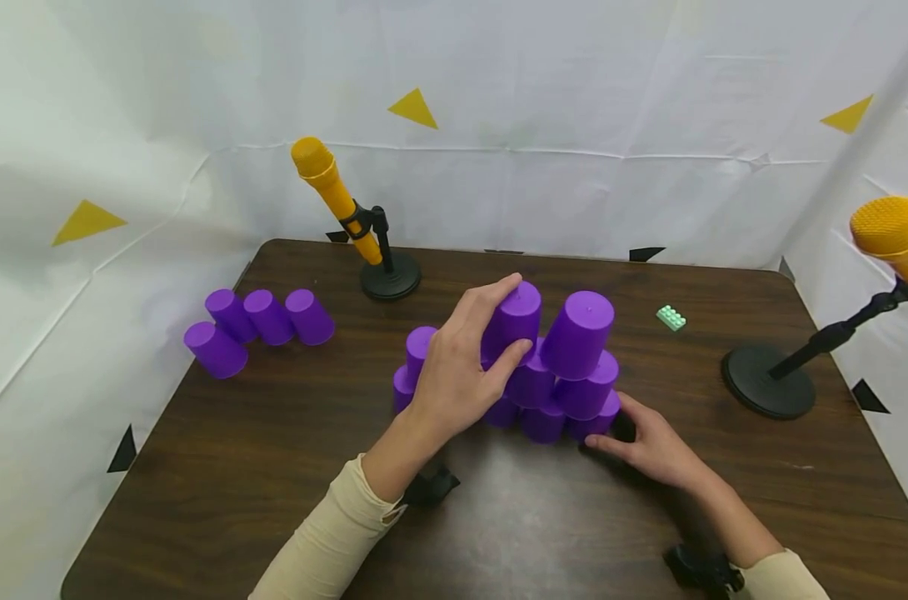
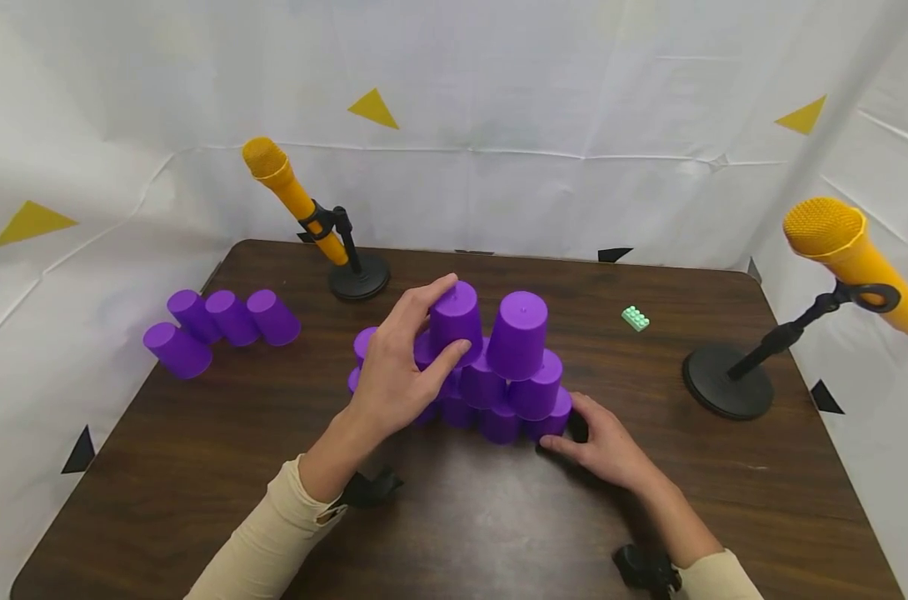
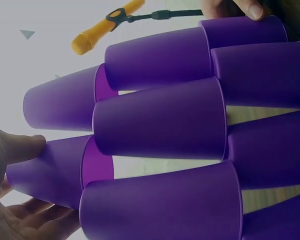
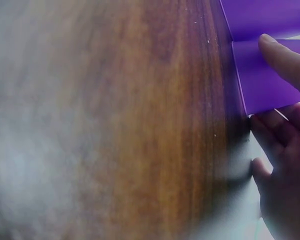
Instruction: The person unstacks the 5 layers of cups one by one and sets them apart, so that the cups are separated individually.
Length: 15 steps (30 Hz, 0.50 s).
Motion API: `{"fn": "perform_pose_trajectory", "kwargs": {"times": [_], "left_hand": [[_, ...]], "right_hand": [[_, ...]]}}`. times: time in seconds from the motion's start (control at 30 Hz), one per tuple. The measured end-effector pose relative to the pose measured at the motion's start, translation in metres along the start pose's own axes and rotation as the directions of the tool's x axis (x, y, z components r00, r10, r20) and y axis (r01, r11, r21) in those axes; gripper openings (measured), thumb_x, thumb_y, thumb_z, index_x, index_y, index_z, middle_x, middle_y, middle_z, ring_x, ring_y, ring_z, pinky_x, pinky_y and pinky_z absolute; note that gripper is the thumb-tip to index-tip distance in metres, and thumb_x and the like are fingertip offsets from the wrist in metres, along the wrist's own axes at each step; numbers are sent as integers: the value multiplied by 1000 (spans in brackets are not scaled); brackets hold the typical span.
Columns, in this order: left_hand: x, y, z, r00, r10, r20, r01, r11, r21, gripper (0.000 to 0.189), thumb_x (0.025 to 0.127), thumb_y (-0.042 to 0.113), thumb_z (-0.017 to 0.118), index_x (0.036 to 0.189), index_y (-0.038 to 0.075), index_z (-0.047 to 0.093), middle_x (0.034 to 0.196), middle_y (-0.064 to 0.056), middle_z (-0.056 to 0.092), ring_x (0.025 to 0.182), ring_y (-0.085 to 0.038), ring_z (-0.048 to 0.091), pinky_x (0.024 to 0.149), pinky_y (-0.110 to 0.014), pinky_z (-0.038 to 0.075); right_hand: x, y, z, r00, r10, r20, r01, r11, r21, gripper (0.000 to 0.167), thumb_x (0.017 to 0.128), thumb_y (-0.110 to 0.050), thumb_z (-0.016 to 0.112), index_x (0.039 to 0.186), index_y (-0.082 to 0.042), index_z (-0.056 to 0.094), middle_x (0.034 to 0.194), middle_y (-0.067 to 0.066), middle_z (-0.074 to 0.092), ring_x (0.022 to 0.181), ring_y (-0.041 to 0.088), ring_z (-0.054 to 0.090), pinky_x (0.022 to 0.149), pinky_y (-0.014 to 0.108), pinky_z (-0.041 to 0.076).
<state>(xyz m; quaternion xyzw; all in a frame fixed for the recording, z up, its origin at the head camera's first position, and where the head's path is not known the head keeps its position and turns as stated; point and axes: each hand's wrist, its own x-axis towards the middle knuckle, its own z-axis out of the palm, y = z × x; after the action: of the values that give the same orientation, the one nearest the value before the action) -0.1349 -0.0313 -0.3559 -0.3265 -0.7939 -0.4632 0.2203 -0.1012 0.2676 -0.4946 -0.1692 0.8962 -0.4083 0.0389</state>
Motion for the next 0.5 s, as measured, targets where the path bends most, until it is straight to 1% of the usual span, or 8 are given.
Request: {"fn": "perform_pose_trajectory", "kwargs": {"times": [0.1, 0.17, 0.23, 0.33, 0.4, 0.5], "left_hand": [[-2, 0, -6, 1000, 3, -10, -3, 1000, -2, 62, 91, 13, 70, 146, 14, 41, 137, -7, 50, 120, -16, 54, 98, -30, 47], [-4, 0, -14, 1000, 3, -31, -3, 1000, 8, 59, 92, 13, 70, 144, 13, 43, 136, -7, 51, 119, -18, 55, 96, -31, 49], [-9, 1, -24, 998, -3, -63, 4, 1000, 14, 56, 91, 13, 70, 142, 12, 45, 135, -7, 52, 116, -19, 57, 93, -33, 51], [-18, 0, -45, 992, -32, -118, 34, 999, 18, 53, 90, 11, 72, 138, 13, 50, 134, -6, 54, 112, -19, 59, 89, -35, 53], [-26, -2, -60, 986, -61, -153, 64, 998, 16, 53, 88, 8, 73, 136, 12, 52, 133, -6, 55, 112, -21, 60, 89, -37, 54], [-41, -12, -86, 969, -125, -212, 140, 988, 58, 54, 84, 3, 76, 133, 11, 55, 129, -7, 58, 110, -24, 61, 87, -42, 55]], "right_hand": [[0, 0, 0, 1000, 3, 1, -3, 1000, -3, 68, 82, -28, 81, 138, -5, 52, 133, 17, 58, 126, 41, 49, 101, 62, 37], [0, 1, 0, 1000, 4, 3, -4, 1000, -6, 68, 82, -29, 81, 138, -5, 51, 133, 17, 58, 127, 41, 49, 101, 62, 37], [0, 0, 0, 1000, 5, 4, -5, 1000, -8, 68, 82, -29, 81, 138, -5, 51, 134, 17, 58, 127, 41, 49, 101, 62, 36], [1, 0, 0, 1000, 5, 4, -5, 1000, -9, 68, 82, -29, 81, 138, -5, 51, 134, 17, 57, 127, 41, 49, 102, 62, 36], [1, 0, 0, 1000, 5, 5, -5, 1000, -7, 68, 82, -29, 81, 138, -5, 51, 134, 17, 57, 127, 41, 49, 102, 62, 36], [1, 0, -1, 1000, 7, 8, -7, 1000, -4, 69, 82, -30, 81, 139, -5, 50, 135, 17, 57, 128, 41, 48, 102, 62, 36]]}}
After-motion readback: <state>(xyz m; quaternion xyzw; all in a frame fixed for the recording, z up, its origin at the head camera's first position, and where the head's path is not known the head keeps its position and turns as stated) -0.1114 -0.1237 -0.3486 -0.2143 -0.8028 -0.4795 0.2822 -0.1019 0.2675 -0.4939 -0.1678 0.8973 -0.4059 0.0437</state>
